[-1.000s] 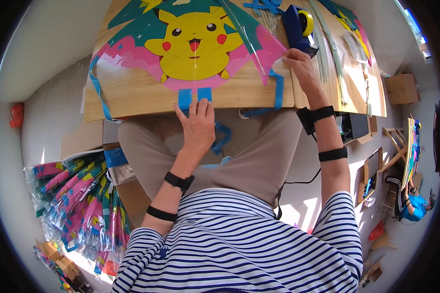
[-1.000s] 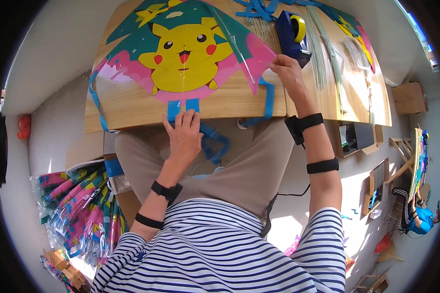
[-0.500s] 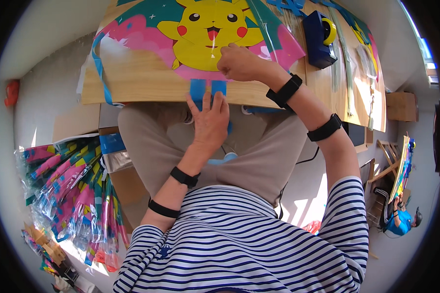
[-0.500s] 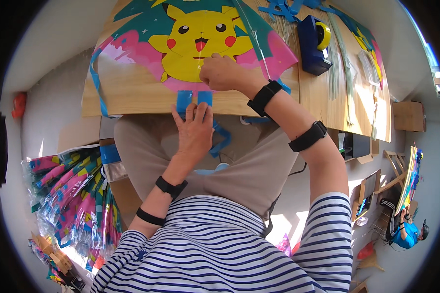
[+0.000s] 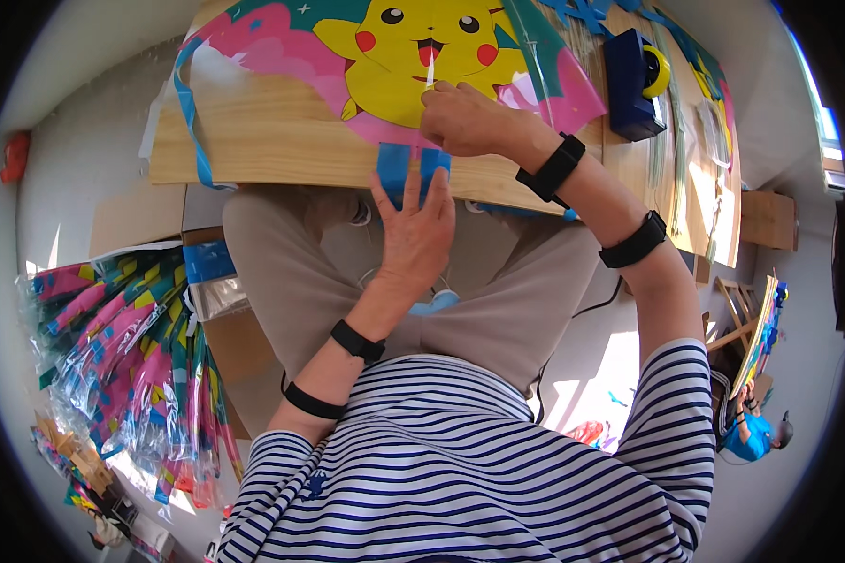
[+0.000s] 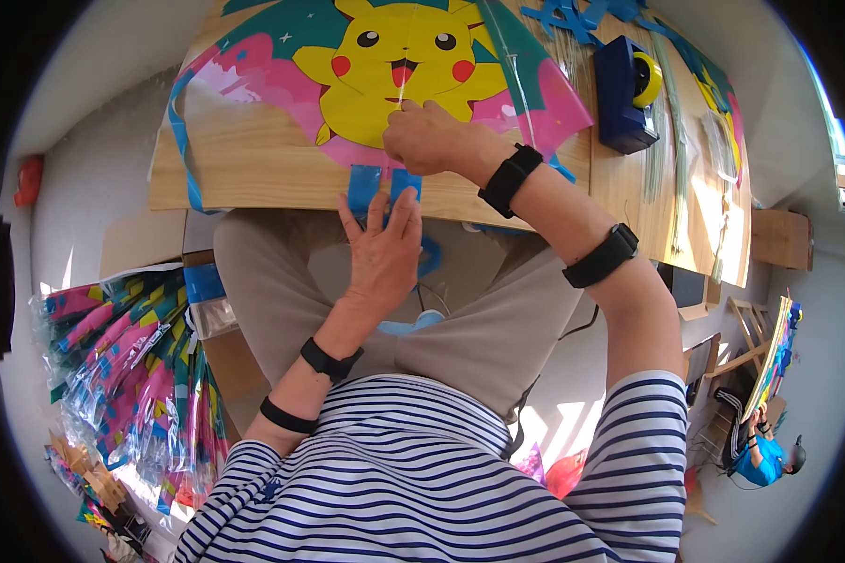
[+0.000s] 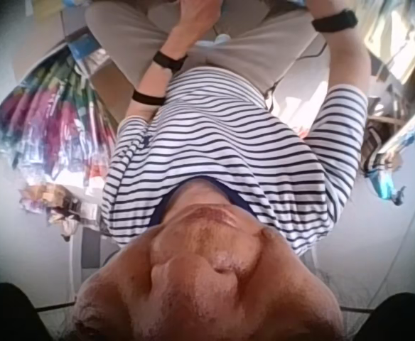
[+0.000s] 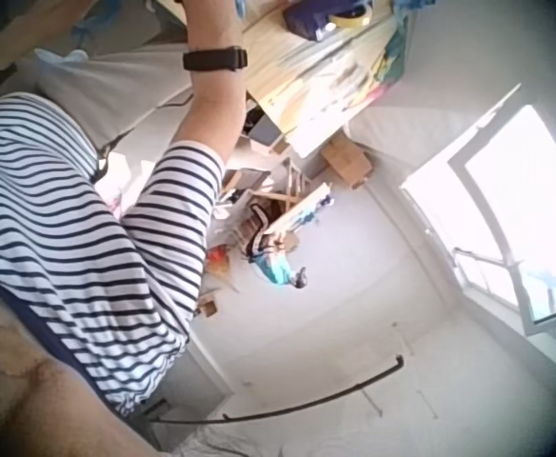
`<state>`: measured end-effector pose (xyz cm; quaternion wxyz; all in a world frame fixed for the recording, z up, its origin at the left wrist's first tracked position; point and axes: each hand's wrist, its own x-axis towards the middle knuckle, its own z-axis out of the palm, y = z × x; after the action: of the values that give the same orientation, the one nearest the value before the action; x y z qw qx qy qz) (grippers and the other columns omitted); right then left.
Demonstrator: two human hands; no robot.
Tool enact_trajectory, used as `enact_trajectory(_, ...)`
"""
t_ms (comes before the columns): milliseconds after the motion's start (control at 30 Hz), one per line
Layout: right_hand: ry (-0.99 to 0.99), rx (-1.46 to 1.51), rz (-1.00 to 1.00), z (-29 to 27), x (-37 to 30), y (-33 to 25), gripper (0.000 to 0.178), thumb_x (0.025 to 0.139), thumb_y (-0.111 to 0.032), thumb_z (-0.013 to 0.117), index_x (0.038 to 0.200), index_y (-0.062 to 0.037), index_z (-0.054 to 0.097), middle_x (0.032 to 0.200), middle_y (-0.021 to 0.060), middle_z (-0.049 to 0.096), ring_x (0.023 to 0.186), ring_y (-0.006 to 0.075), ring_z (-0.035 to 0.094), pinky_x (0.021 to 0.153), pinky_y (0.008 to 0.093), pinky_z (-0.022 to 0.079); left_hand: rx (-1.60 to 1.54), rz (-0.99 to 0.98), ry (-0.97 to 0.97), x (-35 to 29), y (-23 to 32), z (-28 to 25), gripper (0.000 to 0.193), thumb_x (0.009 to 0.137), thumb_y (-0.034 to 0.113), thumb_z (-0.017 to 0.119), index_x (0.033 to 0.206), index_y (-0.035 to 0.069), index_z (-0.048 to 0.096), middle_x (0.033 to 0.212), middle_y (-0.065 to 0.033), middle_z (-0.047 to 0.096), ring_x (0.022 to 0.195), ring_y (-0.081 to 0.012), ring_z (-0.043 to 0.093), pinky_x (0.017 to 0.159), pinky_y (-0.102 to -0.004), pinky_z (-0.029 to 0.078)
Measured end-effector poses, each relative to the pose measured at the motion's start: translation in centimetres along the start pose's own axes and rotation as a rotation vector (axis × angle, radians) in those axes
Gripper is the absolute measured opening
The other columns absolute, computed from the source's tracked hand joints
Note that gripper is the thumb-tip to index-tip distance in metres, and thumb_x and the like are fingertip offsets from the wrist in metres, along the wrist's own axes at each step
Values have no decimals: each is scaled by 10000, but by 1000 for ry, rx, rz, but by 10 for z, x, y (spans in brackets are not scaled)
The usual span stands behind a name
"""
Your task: Attaching plastic reinforcement strips and tape to a Pikachu-themed kite.
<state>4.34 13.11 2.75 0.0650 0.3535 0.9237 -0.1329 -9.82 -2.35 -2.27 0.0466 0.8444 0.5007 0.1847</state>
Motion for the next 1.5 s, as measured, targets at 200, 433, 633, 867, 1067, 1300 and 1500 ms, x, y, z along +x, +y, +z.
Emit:
enact_trajectory(200, -3, -10, 0, 2, 1, 2, 68, 725, -51, 638, 702, -75, 697, 851, 120, 596, 941, 317, 571, 766, 437, 467, 1, 8, 17, 0, -1, 1, 449, 781, 95, 660, 1210, -35, 627, 1430, -81, 456, 1276, -348, 435, 1092, -750, 179)
enact_trajectory(433, -42, -14, 26, 2, 4, 2, 69, 722, -59, 643, 723, -75, 711, 855, 119, 602, 936, 316, 570, 768, 437, 468, -9, 3, -7, 1, -1, -1, 446, 773, 102, 668, 1197, -30, 630, 1443, -72, 449, 1281, -333, 432, 1090, -747, 187)
enact_trajectory(633, -86, -50, 33, 2, 6, 3, 118, 763, -96, 637, 812, -102, 745, 913, 107, 655, 983, 319, 590, 781, 446, 485, -33, -6, -16, 1, -2, -4, 455, 759, 97, 687, 1195, -21, 628, 1457, -67, 445, 1279, -332, 436, 1078, -752, 205)
enact_trajectory(867, -101, -71, 32, 3, 6, 4, 152, 796, -122, 627, 867, -115, 760, 938, 103, 681, 985, 323, 604, 785, 447, 494, -34, -5, -34, 2, -3, -3, 510, 729, 122, 743, 1205, -6, 615, 1472, -65, 441, 1290, -338, 431, 1069, -760, 207)
enact_trajectory(1067, -99, -79, 31, 4, 7, 5, 162, 802, -127, 624, 888, -108, 759, 939, 104, 686, 986, 324, 607, 783, 453, 495, -32, -3, -45, 2, -4, -3, 497, 726, 128, 754, 1187, 6, 617, 1482, -66, 435, 1299, -344, 424, 1064, -765, 205)
enact_trajectory(1300, -14, -16, 22, 11, 6, 7, 145, 722, -61, 647, 822, -79, 749, 896, 126, 627, 942, 333, 578, 779, 458, 472, -36, -2, -49, 2, -4, -2, 473, 723, 133, 758, 1160, 16, 619, 1485, -70, 437, 1302, -347, 423, 1063, -765, 203)
enact_trajectory(1500, -18, -24, 27, 12, 5, 6, 148, 727, -63, 652, 833, -85, 752, 900, 122, 632, 946, 332, 581, 781, 457, 474, -37, -4, -53, 2, -5, 0, 497, 727, 136, 759, 1185, 23, 605, 1489, -73, 437, 1301, -346, 422, 1070, -761, 195)
